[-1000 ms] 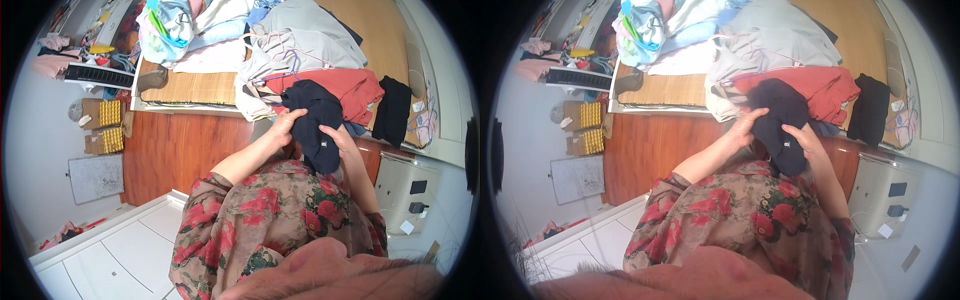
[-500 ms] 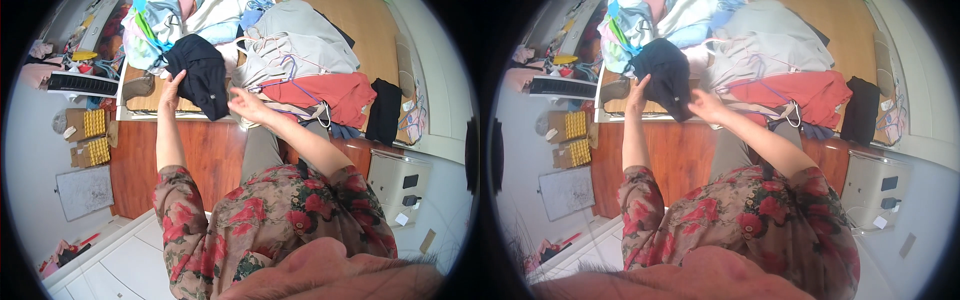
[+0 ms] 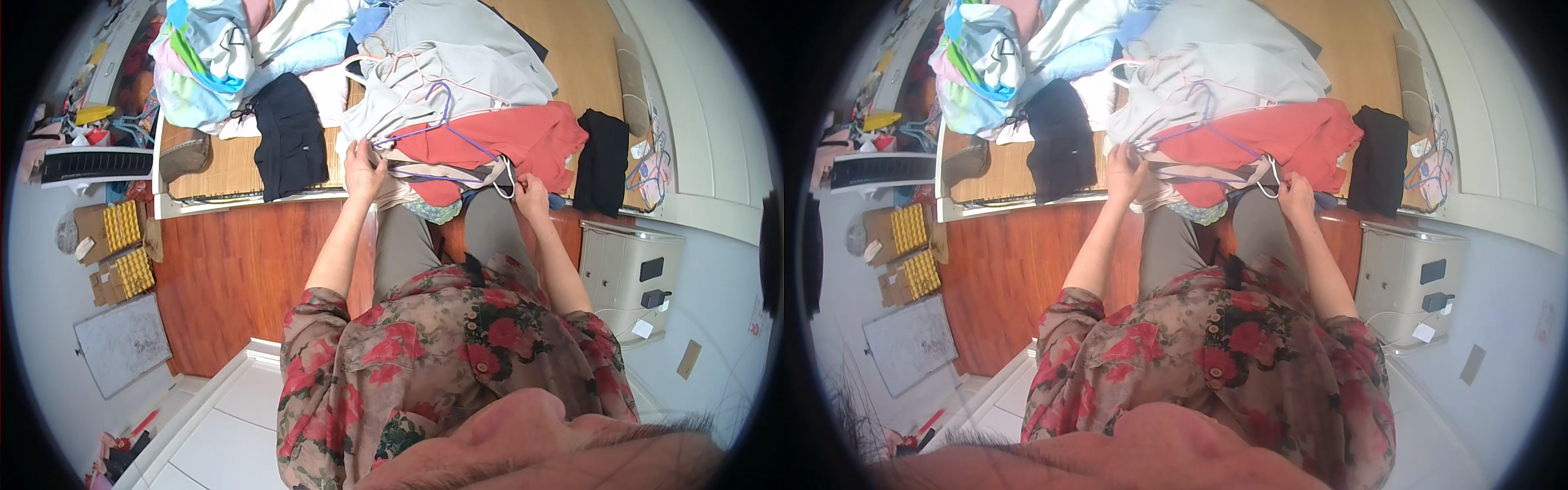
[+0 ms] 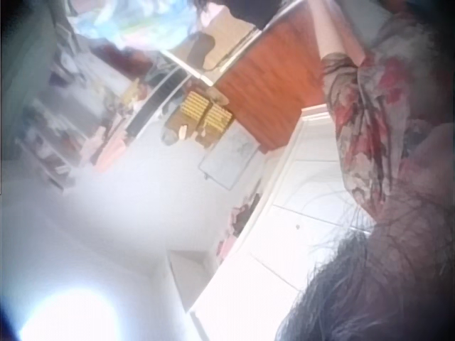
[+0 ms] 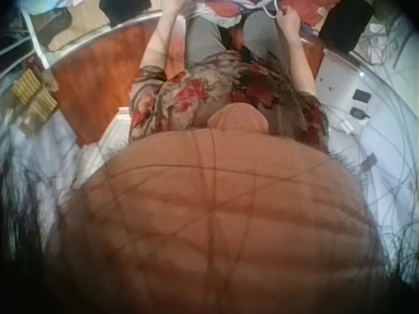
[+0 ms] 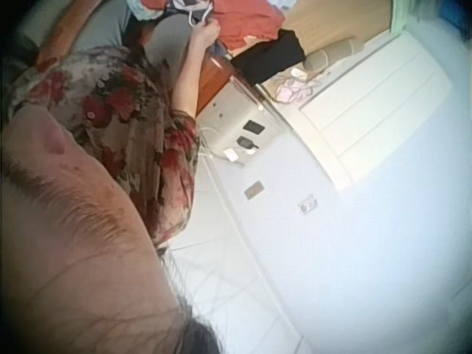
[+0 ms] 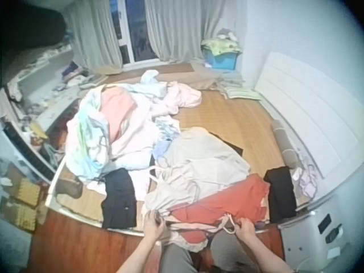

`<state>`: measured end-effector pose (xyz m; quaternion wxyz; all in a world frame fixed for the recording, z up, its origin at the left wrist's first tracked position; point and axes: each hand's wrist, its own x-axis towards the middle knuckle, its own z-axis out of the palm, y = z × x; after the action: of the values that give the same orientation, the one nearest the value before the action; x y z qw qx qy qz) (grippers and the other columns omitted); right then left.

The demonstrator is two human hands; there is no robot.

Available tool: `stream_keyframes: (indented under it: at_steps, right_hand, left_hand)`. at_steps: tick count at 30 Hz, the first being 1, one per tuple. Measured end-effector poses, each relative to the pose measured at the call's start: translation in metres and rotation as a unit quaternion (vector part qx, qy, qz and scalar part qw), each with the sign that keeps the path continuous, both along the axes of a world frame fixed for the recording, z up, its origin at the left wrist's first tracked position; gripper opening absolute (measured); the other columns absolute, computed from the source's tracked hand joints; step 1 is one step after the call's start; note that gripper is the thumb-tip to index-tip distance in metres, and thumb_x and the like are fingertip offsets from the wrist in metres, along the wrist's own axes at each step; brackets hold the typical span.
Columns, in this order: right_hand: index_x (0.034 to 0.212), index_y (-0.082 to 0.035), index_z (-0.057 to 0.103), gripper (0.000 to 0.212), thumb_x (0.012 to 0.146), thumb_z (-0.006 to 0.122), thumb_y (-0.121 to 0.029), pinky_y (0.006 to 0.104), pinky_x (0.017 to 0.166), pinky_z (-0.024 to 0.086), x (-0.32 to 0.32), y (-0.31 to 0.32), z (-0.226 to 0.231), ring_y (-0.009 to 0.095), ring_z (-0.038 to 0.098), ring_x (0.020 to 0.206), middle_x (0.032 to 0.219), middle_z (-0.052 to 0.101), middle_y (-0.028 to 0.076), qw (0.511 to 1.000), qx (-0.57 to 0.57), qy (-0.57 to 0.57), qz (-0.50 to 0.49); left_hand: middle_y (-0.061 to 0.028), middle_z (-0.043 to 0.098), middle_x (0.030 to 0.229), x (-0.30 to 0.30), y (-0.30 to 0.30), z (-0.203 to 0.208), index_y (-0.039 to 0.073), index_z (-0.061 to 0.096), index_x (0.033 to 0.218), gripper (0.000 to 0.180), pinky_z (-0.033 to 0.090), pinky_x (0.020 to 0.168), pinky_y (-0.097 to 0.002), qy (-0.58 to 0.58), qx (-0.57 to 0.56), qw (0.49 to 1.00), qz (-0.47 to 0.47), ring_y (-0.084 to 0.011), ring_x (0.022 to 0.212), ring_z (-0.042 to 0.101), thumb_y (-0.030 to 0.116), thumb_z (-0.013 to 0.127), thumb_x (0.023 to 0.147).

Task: The person folds clothes by hand, handling items including a black pair of pants, a grey shirt, and a red shirt one at a time on a flat surface.

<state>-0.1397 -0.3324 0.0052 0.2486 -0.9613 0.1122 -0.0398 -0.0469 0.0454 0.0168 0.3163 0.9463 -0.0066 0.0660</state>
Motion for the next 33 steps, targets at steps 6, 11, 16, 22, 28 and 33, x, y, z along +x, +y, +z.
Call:
stream_keyframes:
  at_steps: [6, 11, 16, 22, 28, 33]
  right_hand:
    - [0.119, -0.001, 0.052, 0.040, 0.084, 0.063, -0.015, 0.0321, 0.062, 0.052, -0.008, 0.002, -0.053, 0.017, 0.063, 0.072, 0.083, 0.063, 0.008, 0.952, 0.276, 0.091, -0.092]
    - [0.134, 0.000, 0.037, 0.054, 0.086, 0.060, -0.012, 0.0310, 0.054, 0.053, 0.006, 0.027, -0.021, 0.016, 0.062, 0.070, 0.086, 0.060, 0.009, 0.897, 0.403, 0.110, -0.147]
    - [0.137, 0.002, 0.032, 0.048, 0.092, 0.047, -0.006, 0.0293, 0.049, 0.050, 0.024, 0.032, 0.032, 0.019, 0.060, 0.059, 0.079, 0.056, 0.010, 0.766, 0.603, 0.088, -0.205]
    - [0.121, 0.000, 0.050, 0.029, 0.094, 0.048, -0.010, 0.0249, 0.049, 0.048, 0.046, 0.024, 0.074, 0.015, 0.058, 0.056, 0.073, 0.056, 0.004, 0.759, 0.632, 0.041, -0.150]
    - [0.113, -0.001, 0.056, 0.023, 0.092, 0.048, -0.008, 0.0283, 0.053, 0.051, 0.051, 0.002, 0.077, 0.017, 0.060, 0.062, 0.080, 0.058, 0.006, 0.656, 0.742, -0.094, -0.097]
    - [0.119, 0.004, 0.053, 0.032, 0.094, 0.052, -0.015, 0.0308, 0.071, 0.054, 0.078, -0.029, 0.097, 0.020, 0.064, 0.081, 0.092, 0.063, 0.010, 0.637, 0.751, -0.166, -0.055]
  left_hand:
    - [-0.0186, 0.035, 0.140, 0.021, -0.020, 0.028, 0.012, 0.040, 0.136, 0.070, 0.034, 0.101, -0.0502, 0.116, 0.172, 0.977, -0.054, -0.0340, 0.129, 0.034, 0.023, 0.072, 0.074]
    - [-0.0205, 0.036, 0.139, 0.019, -0.006, 0.025, 0.010, 0.045, 0.131, 0.065, 0.040, 0.097, -0.0485, 0.102, 0.183, 0.975, -0.075, -0.0360, 0.124, 0.041, 0.021, 0.072, 0.074]
    - [-0.0201, 0.045, 0.124, 0.009, 0.002, 0.018, 0.012, 0.050, 0.125, 0.055, 0.047, 0.089, -0.0426, 0.175, 0.107, 0.977, -0.062, -0.0371, 0.108, 0.053, 0.016, 0.072, 0.074]
    - [-0.0177, 0.054, 0.107, 0.003, 0.011, 0.012, 0.013, 0.060, 0.113, 0.040, 0.047, 0.086, -0.0432, 0.218, 0.169, 0.961, -0.032, -0.0346, 0.102, 0.055, 0.031, 0.069, 0.078]
    - [-0.0185, 0.062, 0.085, -0.010, -0.005, 0.071, 0.001, 0.065, 0.091, 0.036, 0.049, 0.070, -0.0397, 0.030, -0.015, 0.998, -0.055, -0.0324, 0.078, 0.062, 0.035, 0.070, 0.079]
    - [-0.0131, 0.066, 0.069, -0.003, -0.043, 0.147, 0.000, 0.067, 0.081, 0.031, 0.050, 0.060, -0.0346, 0.032, -0.016, 0.999, -0.021, -0.0206, 0.063, 0.065, 0.030, 0.074, 0.077]
